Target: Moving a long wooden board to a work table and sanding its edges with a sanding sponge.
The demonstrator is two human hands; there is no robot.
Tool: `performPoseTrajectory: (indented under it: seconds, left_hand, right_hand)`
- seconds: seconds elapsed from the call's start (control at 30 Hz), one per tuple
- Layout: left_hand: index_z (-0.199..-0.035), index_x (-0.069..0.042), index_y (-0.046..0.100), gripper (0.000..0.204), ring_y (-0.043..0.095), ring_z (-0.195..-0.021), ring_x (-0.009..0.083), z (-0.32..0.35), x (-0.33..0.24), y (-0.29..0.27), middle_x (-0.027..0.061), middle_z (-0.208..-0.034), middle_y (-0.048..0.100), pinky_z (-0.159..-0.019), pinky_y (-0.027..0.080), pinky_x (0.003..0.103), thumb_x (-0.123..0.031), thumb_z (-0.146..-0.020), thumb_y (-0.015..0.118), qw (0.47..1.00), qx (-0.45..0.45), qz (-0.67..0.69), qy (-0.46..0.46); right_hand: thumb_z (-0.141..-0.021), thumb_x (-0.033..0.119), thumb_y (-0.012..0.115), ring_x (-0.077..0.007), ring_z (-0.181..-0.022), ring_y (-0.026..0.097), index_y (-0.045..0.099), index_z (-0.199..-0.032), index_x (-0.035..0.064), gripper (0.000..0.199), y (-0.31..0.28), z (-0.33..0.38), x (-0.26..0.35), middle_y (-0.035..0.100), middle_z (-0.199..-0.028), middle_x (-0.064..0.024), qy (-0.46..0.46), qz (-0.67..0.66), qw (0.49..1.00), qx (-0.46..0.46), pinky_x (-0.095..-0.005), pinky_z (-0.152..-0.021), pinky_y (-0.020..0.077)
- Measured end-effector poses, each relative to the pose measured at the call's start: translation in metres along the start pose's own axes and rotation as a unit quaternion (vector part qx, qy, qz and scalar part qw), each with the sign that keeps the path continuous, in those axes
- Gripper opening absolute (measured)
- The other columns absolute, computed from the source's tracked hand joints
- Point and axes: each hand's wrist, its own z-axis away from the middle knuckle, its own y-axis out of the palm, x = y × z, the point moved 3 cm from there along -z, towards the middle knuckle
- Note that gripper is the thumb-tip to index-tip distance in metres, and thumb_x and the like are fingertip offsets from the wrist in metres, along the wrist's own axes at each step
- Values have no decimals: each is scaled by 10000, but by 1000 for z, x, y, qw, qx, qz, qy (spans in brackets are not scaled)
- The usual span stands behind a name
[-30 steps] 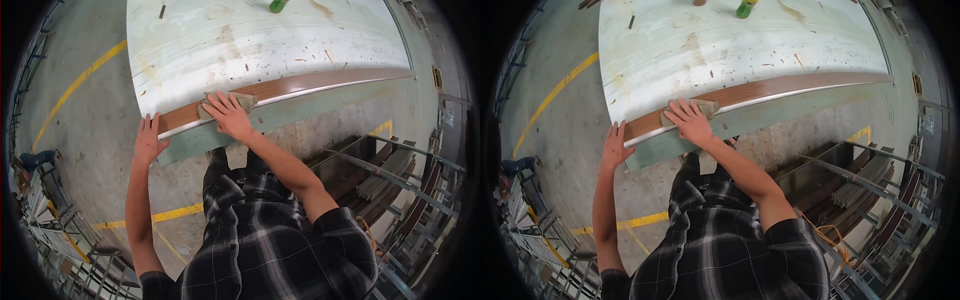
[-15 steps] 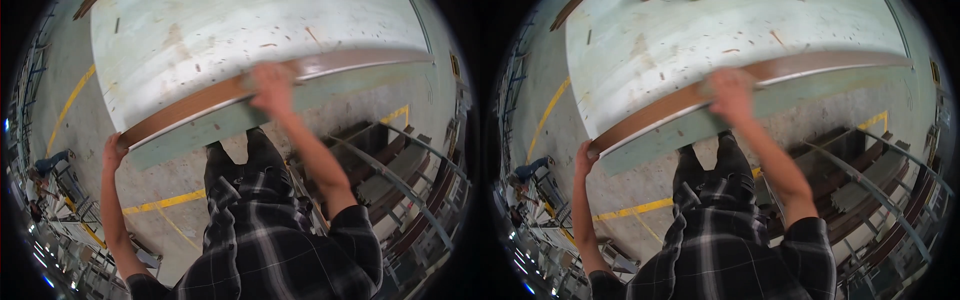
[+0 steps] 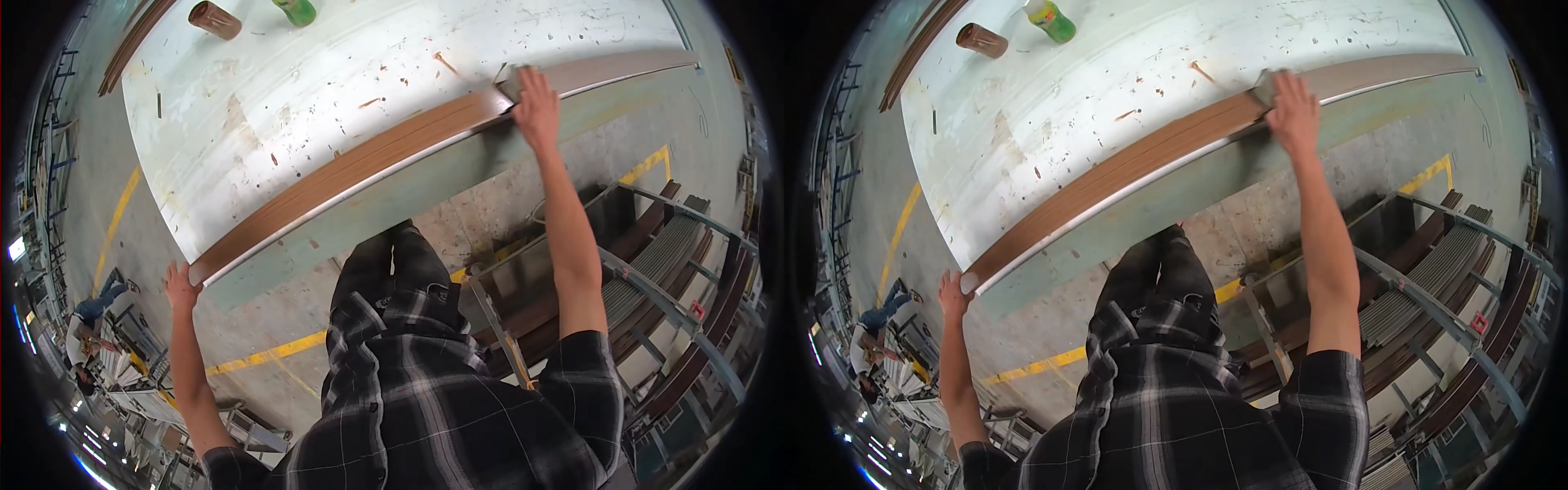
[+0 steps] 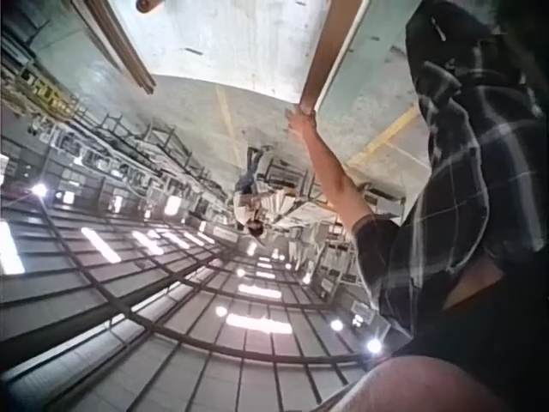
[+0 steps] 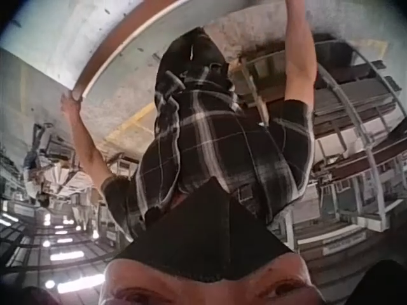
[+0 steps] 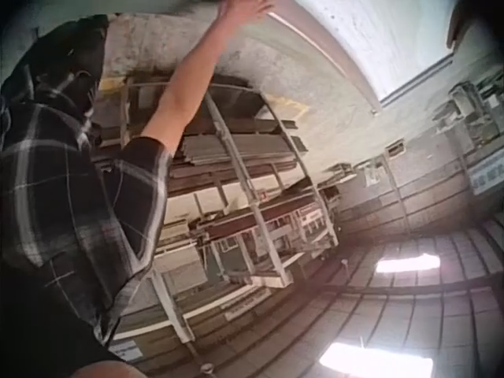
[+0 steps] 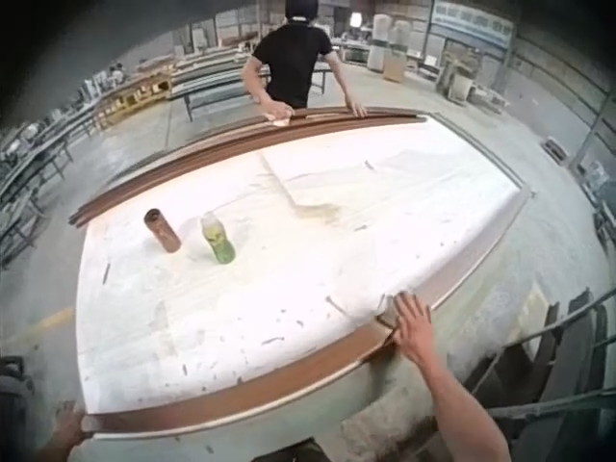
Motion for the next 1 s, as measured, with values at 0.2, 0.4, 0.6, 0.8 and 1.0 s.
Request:
performPoseTrajectory:
  seconds: [0.2,0.4,0.6,0.8,1.0]
  left_hand:
    - [-1211,-186,486,715,273,-1345,298,-5,9,-5,102,-1482,239,-1003,339,533,-258,-587,828,999,25,-30,29]
    - [-1212,-191,489,741,267,-1344,305,-18,3,-13,95,-1455,276,-998,340,541,-335,-570,829,989,39,-116,81]
    - [-1337,-156,391,909,277,-1338,330,-1,-8,-4,124,-1472,243,-959,347,597,-377,-569,825,985,81,-145,38]
    - [-1471,-161,115,1183,202,-1382,341,6,-159,-104,129,-1534,96,-1032,261,610,-422,-560,823,995,67,-56,37]
    - [-1444,-106,210,951,342,-1323,303,26,-380,-174,136,-1441,348,-1048,244,593,-351,-703,753,973,0,135,187]
  right_hand:
    - [-651,165,611,-343,-1339,294,384,-1383,136,768,20,35,99,360,-1436,-109,5,-19,998,53,-572,-1048,242]
    - [-663,213,641,-348,-1365,237,385,-1362,113,751,8,113,338,324,-1450,-123,-214,-269,930,134,-529,-1087,198]
    - [-700,318,649,-292,-1384,216,355,-1389,156,766,9,108,327,262,-1488,-89,-321,-232,912,111,-484,-1102,203]
    - [-739,367,685,-260,-1392,211,340,-1405,223,764,6,48,130,246,-1506,-33,-259,-215,931,143,-467,-1096,210]
    - [-616,206,730,-292,-1350,302,419,-1359,202,806,-6,-34,-134,348,-1455,-61,-166,-113,971,133,-492,-1085,225]
